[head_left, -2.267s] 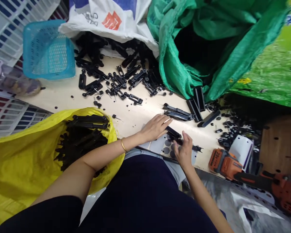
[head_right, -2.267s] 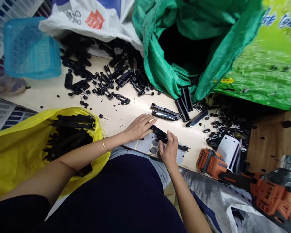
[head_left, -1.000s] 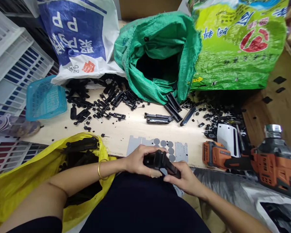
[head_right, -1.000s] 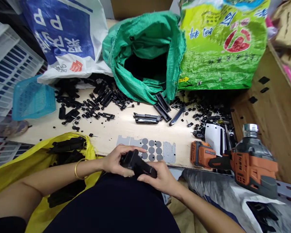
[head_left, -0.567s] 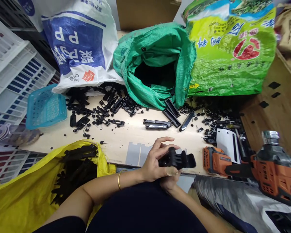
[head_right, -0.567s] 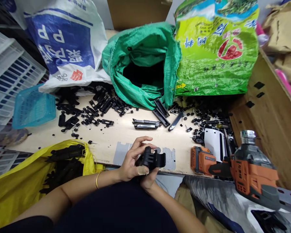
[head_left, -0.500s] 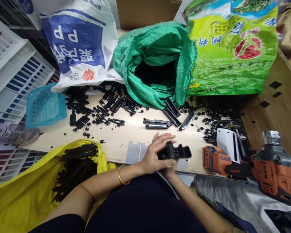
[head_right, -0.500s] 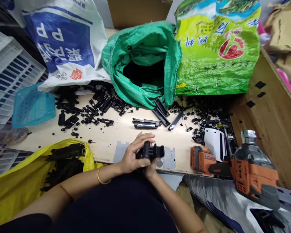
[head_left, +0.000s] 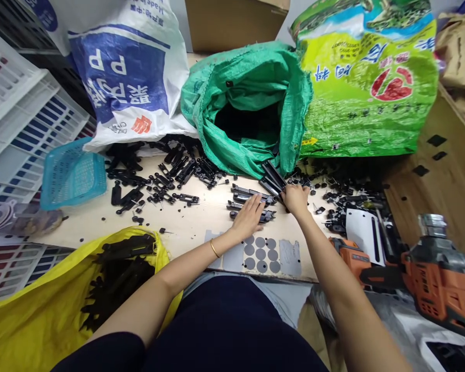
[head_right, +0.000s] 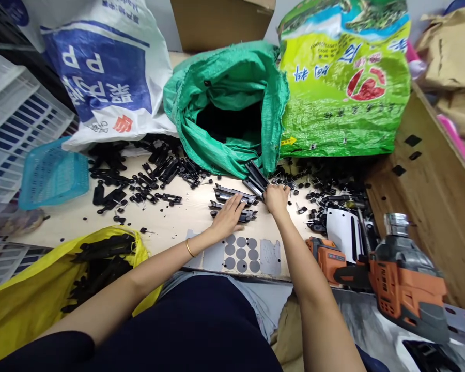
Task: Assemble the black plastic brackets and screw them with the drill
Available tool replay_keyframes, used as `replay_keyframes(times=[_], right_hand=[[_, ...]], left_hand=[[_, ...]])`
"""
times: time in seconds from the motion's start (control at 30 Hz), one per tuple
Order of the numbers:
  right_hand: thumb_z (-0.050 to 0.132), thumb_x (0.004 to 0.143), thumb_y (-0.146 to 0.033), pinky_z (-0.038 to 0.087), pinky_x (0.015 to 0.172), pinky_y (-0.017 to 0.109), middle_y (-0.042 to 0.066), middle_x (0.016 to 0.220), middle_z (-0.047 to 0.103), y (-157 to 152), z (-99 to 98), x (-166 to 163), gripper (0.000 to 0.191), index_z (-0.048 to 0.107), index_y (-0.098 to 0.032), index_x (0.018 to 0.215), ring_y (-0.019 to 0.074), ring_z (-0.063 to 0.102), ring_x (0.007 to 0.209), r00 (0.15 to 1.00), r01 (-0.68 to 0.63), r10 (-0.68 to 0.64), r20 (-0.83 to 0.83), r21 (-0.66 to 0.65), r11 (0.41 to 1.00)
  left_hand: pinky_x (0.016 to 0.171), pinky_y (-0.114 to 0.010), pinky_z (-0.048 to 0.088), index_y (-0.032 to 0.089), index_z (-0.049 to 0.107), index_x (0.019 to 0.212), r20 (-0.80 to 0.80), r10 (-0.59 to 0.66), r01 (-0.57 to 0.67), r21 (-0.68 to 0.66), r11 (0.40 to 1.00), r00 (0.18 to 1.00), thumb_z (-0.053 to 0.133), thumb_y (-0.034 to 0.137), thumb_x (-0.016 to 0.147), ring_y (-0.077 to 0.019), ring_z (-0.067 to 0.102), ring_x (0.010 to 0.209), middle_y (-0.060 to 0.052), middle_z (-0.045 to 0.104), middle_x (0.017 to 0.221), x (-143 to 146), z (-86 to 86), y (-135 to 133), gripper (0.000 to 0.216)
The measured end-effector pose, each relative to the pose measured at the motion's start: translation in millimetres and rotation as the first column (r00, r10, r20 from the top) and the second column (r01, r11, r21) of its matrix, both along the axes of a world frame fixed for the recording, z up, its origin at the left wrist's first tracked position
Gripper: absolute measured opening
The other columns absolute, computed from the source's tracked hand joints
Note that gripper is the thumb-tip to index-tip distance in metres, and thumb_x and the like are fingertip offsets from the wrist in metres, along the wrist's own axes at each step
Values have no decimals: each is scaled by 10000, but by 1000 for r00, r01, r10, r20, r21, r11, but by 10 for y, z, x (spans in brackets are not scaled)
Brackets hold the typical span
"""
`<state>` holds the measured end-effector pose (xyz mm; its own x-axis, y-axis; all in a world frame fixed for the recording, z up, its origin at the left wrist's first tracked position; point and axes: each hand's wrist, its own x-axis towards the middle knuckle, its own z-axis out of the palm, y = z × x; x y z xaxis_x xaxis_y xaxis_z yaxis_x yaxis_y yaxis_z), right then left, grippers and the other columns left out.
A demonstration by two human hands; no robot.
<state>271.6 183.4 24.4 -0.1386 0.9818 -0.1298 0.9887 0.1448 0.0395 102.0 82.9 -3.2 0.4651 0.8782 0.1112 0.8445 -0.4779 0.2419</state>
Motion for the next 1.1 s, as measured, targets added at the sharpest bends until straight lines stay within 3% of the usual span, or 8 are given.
replay_keyframes(times=[0.1,0.23,0.4,0.57,0.8,0.93,1.0,1.1], right_hand=[[402,870,-199,313,783,368,154,849,656,-120,111,99,203,574,-106,928,250,554,819,995,-37,46,-87,94,995],[414,889,-275,387,720,334,106,834,630,-603,179,283,149,522,-177,861,224,561,764,919,36,67,-388,251,967],[481,884,-323,448,777,337,76,919,599,-1387,-41,269,109,462,-217,869,207,572,877,744,66,111,-659,238,969],[446,875,-226,431,743,347,75,842,523,-1682,-285,95,99,437,-220,777,219,493,838,833,-6,91,-546,154,988],[574,828,-273,419,698,332,115,950,585,-1316,-183,-245,233,481,-164,1013,251,552,893,945,-108,95,-314,-25,994],[524,865,-256,383,595,295,115,1022,603,-1370,-135,-386,256,470,-174,1102,245,590,897,959,-103,54,-278,-166,981],[504,881,-276,360,560,285,110,1028,597,-1504,-153,-371,253,470,-176,1111,230,597,855,957,-83,28,-287,-181,980],[475,897,-286,335,531,275,110,1033,571,-1695,-205,-337,243,480,-175,1113,209,589,812,958,-33,-6,-288,-129,991]], left_hand=[[1164,-480,153,44,223,1452,-102,15,-19,-43,999,995,684,467,751,-325,160,1425,-210,200,1525,-70,-3,121,940],[1164,-451,124,57,214,1462,-127,-12,8,-36,999,992,622,476,799,-302,250,1392,-189,327,1476,-145,-13,370,884],[1133,-446,175,44,237,1452,-121,85,-89,-25,996,989,629,478,796,-330,323,1323,-195,396,1415,-228,1,758,879],[1124,-424,178,39,269,1435,-122,67,-66,9,998,990,665,487,763,-336,331,1302,-188,406,1395,-304,32,989,899],[1129,-434,151,-9,188,1438,-105,66,-69,-26,997,992,723,468,696,-355,264,1352,-245,316,1442,-215,162,863,1032],[1073,-388,278,81,333,1393,52,140,-142,38,989,989,545,342,857,-284,385,1274,-173,419,1381,-451,250,624,633],[992,-379,360,105,457,1293,109,377,-381,19,924,920,446,218,887,-262,478,1154,-156,522,1250,-759,265,576,422],[937,-416,388,103,482,1248,132,742,-751,45,658,658,422,151,857,-296,480,1121,-181,534,1207,-1356,249,680,398]])
